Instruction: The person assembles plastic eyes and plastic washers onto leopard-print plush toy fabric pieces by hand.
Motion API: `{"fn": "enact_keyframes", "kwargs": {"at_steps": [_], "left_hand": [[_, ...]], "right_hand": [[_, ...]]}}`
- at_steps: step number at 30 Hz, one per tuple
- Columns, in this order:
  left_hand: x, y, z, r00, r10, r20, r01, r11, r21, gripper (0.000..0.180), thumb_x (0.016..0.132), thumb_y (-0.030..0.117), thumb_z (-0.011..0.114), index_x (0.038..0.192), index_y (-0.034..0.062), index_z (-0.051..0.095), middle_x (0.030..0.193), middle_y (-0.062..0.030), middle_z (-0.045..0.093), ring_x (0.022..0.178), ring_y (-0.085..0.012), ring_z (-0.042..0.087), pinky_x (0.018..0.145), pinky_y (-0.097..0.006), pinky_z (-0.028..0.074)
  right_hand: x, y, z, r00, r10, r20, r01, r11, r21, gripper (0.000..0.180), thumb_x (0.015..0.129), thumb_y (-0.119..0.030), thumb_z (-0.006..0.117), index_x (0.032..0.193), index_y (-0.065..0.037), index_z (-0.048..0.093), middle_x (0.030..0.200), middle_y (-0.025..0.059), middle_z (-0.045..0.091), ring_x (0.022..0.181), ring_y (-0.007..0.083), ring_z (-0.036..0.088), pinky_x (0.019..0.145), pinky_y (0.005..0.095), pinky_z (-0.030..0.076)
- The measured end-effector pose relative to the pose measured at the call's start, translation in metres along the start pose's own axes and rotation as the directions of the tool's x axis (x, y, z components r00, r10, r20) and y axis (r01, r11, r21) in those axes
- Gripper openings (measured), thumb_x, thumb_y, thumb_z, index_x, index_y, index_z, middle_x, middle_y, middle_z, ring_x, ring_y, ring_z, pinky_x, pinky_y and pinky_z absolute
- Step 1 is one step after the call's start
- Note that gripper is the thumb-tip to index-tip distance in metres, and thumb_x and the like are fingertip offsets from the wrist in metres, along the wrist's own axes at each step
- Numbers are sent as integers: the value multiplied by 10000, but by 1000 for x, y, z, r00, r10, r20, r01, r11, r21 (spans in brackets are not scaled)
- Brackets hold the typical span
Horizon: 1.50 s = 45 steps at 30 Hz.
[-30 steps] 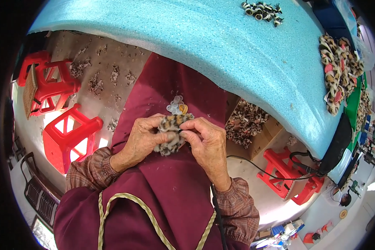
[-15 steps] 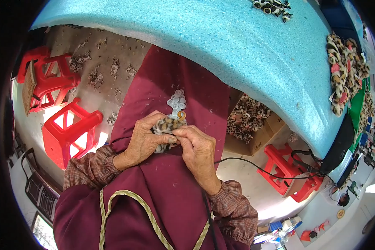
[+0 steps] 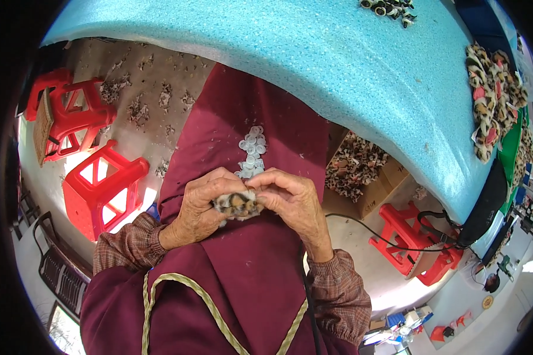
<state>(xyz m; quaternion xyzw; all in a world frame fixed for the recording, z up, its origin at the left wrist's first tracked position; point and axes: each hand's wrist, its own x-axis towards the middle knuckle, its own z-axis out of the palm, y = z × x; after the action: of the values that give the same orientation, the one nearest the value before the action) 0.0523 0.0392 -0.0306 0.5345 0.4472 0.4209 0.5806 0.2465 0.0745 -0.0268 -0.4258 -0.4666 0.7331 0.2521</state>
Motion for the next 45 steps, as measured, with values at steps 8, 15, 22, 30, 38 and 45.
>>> {"fn": "enact_keyframes", "kwargs": {"at_steps": [8, 15, 22, 30, 38, 45], "left_hand": [[0, 8, -15, 900, 435, 24, -432, 882, 189, 185, 739, 70, 681, 896, -20, 643, 783, -106, 632, 701, -250, 645, 614, -340, 510], [-16, 14, -32, 853, 504, 139, -523, 820, 235, 243, 843, 193, 642, 909, -35, 588, 861, -137, 603, 817, -318, 656, 670, -378, 560], [-25, 12, -35, 854, 495, 160, -520, 810, 271, 261, 803, 152, 682, 939, -40, 568, 876, -133, 580, 809, -323, 654, 646, -370, 556], [-36, 10, -24, 935, 350, 58, -354, 932, 78, 258, 653, 107, 737, 851, 14, 601, 764, -94, 594, 675, -240, 630, 531, -308, 507], [-34, 10, -26, 933, 302, 196, -314, 949, 31, 231, 655, 110, 728, 832, 24, 607, 763, -89, 574, 644, -233, 611, 522, -314, 492], [-27, 10, -26, 879, 416, 235, -428, 904, -1, 306, 553, 117, 633, 832, -5, 603, 760, -81, 557, 623, -233, 596, 508, -320, 488]], "right_hand": [[-14, -20, 26, 970, -240, -46, 221, 944, -246, 157, 732, 36, 664, 881, -3, 633, 842, 94, 622, 758, 172, 615, 660, 264, 493], [-20, -29, 52, 872, -489, -25, 439, 803, -403, 158, 675, 72, 662, 803, 10, 594, 766, 104, 563, 677, 254, 580, 576, 317, 481], [-22, -30, 58, 847, -530, 44, 481, 729, -487, 227, 639, 113, 650, 830, 12, 583, 803, 107, 554, 662, 243, 570, 565, 318, 477], [-40, -20, 55, 993, -115, -19, 112, 986, -123, 110, 781, -57, 684, 779, 6, 593, 754, 91, 607, 654, 151, 590, 584, 252, 465], [-38, -17, 34, 983, 47, 178, -42, 999, -32, 40, 781, 22, 643, 815, 19, 624, 753, 64, 633, 658, 111, 608, 575, 249, 474], [20, 5, 9, 961, -259, -98, 98, 648, -756, 101, 729, 16, 646, 829, 11, 638, 791, 114, 645, 680, 231, 638, 613, 292, 503]]}}
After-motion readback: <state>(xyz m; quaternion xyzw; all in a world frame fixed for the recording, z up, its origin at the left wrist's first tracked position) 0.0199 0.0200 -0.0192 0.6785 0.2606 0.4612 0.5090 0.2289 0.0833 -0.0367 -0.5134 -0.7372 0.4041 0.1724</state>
